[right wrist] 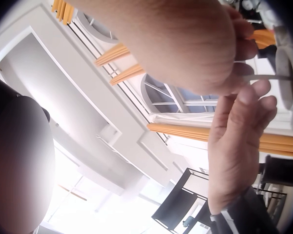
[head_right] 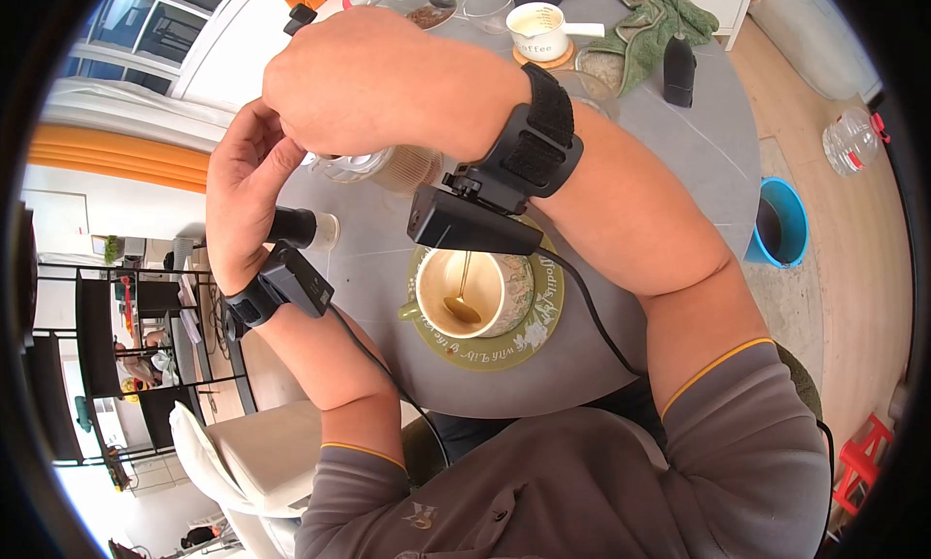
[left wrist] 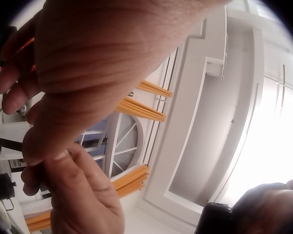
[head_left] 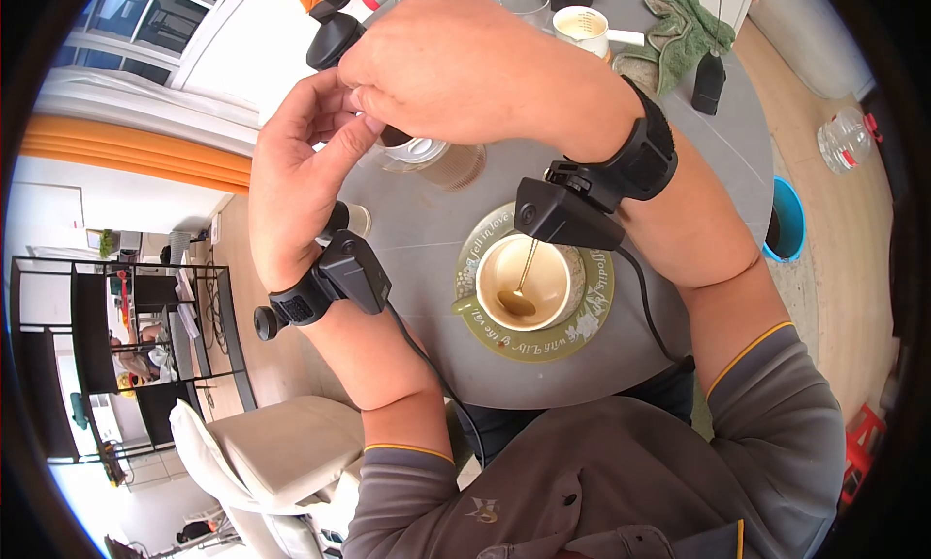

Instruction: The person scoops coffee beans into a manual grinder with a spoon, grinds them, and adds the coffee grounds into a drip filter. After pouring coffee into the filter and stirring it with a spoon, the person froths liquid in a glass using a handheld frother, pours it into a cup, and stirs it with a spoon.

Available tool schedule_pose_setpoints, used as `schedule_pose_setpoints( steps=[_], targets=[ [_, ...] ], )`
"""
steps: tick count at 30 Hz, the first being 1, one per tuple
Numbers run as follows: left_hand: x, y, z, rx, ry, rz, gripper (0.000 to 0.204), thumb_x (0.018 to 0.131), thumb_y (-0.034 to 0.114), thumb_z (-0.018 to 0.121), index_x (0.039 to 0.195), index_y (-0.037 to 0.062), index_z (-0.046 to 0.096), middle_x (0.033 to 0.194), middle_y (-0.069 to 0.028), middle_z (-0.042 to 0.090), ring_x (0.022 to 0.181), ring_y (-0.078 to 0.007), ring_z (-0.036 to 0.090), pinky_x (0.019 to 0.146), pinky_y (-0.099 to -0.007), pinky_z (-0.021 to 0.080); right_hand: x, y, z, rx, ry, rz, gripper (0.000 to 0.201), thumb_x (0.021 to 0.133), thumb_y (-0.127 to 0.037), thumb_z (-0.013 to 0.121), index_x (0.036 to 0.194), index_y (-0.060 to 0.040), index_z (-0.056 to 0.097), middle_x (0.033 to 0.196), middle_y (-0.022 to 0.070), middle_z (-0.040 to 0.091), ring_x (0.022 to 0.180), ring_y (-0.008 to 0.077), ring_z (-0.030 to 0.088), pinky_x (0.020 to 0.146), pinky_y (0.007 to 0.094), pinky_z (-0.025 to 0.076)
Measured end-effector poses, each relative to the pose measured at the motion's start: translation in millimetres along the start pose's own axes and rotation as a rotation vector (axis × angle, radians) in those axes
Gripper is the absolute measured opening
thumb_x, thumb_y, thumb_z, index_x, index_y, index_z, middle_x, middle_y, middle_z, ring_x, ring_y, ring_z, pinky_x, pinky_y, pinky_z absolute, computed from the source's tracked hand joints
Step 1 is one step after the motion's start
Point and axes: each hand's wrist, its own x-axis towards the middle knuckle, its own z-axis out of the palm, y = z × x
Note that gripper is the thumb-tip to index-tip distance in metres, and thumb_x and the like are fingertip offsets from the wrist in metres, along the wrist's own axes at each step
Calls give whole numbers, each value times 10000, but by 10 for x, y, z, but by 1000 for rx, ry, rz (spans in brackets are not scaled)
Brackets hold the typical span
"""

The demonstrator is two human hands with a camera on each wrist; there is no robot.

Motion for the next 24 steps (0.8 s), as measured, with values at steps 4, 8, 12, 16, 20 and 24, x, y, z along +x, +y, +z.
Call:
schedule_pose_setpoints(
  steps=[4,8,12,16,20,24],
  targets=[
    [1,6,-5,13,7,-4,452,883,119,795,1270,-53,638,1060,-76,720,903,-126,644,846,-282,531,4,-30,-4,-16,-10,36,160,795,-143,674,876,-51,776,814,156,745,742,305,737,649,421,596],
    [-5,1,-6,20,11,-2,456,883,124,795,1273,-52,637,1065,-76,722,904,-125,643,845,-282,531,0,-23,17,-13,16,23,162,790,-131,669,880,-52,778,819,158,747,745,301,738,652,422,597],
    [-2,7,0,23,6,1,457,883,131,796,1271,-52,638,1069,-79,724,905,-126,645,846,-282,531,-8,-14,28,1,39,16,166,788,-125,666,887,-53,779,823,158,749,749,301,740,654,422,597],
    [-3,5,-3,34,6,-3,451,886,127,791,1270,-51,637,1070,-81,726,901,-126,647,846,-283,531,-6,-25,22,-11,24,26,170,793,-128,668,898,-55,779,830,157,751,760,301,742,660,420,599],
    [5,-3,-9,30,-5,3,447,887,125,787,1270,-50,636,1072,-81,727,896,-129,651,850,-288,532,-10,-18,31,-18,37,13,172,804,-142,673,913,-62,781,845,152,755,774,299,745,669,417,601],
    [7,-16,-17,29,-8,9,443,888,120,780,1270,-51,635,1077,-82,729,896,-131,653,856,-294,533,-9,-31,13,-2,22,21,175,812,-145,675,926,-68,782,854,147,758,780,299,746,675,417,602]
  ],
)
